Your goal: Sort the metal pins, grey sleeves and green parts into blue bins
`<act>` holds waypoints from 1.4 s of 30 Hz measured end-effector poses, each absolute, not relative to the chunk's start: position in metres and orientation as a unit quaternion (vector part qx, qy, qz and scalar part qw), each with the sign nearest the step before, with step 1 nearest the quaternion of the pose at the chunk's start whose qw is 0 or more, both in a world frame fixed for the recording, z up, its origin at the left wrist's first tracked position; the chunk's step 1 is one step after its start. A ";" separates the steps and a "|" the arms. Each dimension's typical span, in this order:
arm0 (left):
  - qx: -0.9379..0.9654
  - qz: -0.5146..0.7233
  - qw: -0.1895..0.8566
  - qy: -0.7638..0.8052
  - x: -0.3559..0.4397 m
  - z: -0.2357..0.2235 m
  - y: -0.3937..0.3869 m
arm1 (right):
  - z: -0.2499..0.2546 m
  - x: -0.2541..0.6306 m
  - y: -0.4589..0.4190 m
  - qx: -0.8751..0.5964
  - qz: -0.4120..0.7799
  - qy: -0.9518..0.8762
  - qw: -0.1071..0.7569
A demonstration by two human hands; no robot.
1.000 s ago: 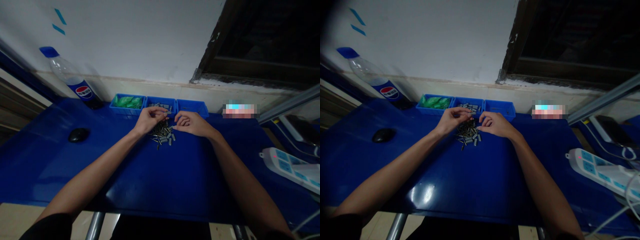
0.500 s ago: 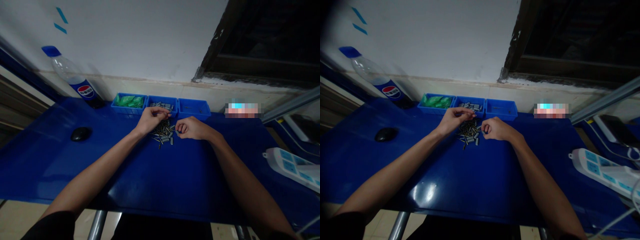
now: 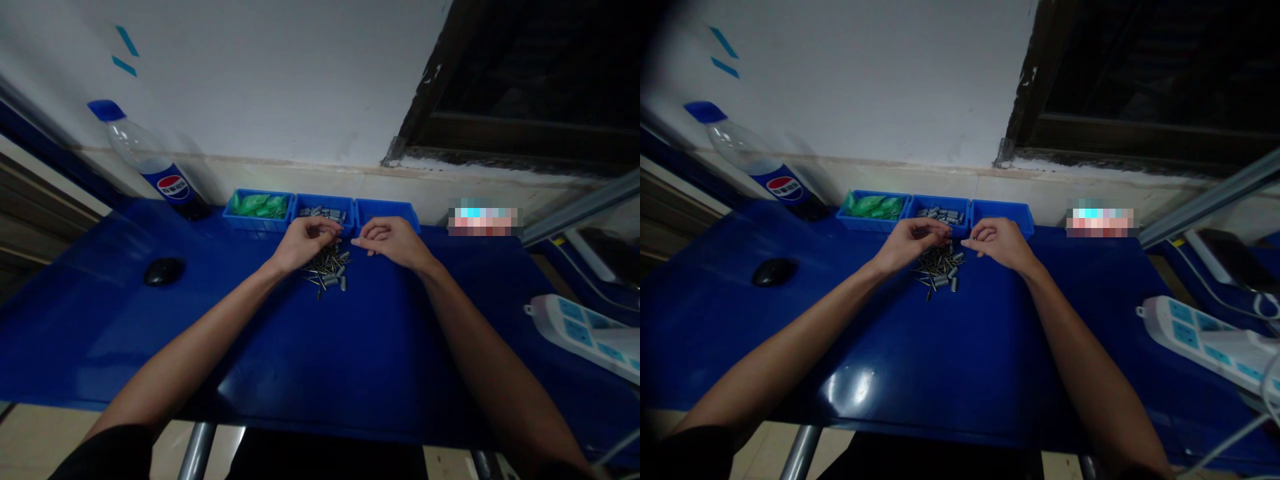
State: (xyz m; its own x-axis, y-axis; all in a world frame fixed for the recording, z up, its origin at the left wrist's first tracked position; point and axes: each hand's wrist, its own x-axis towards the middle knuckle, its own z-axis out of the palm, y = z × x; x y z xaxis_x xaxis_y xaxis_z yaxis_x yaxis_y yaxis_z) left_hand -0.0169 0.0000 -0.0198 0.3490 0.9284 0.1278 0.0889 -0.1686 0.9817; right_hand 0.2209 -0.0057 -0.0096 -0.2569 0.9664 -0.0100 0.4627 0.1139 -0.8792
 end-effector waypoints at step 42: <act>0.543 0.516 0.514 0.419 -0.019 -0.020 0.005 | -0.016 0.222 -0.009 -0.407 0.306 -0.842 0.177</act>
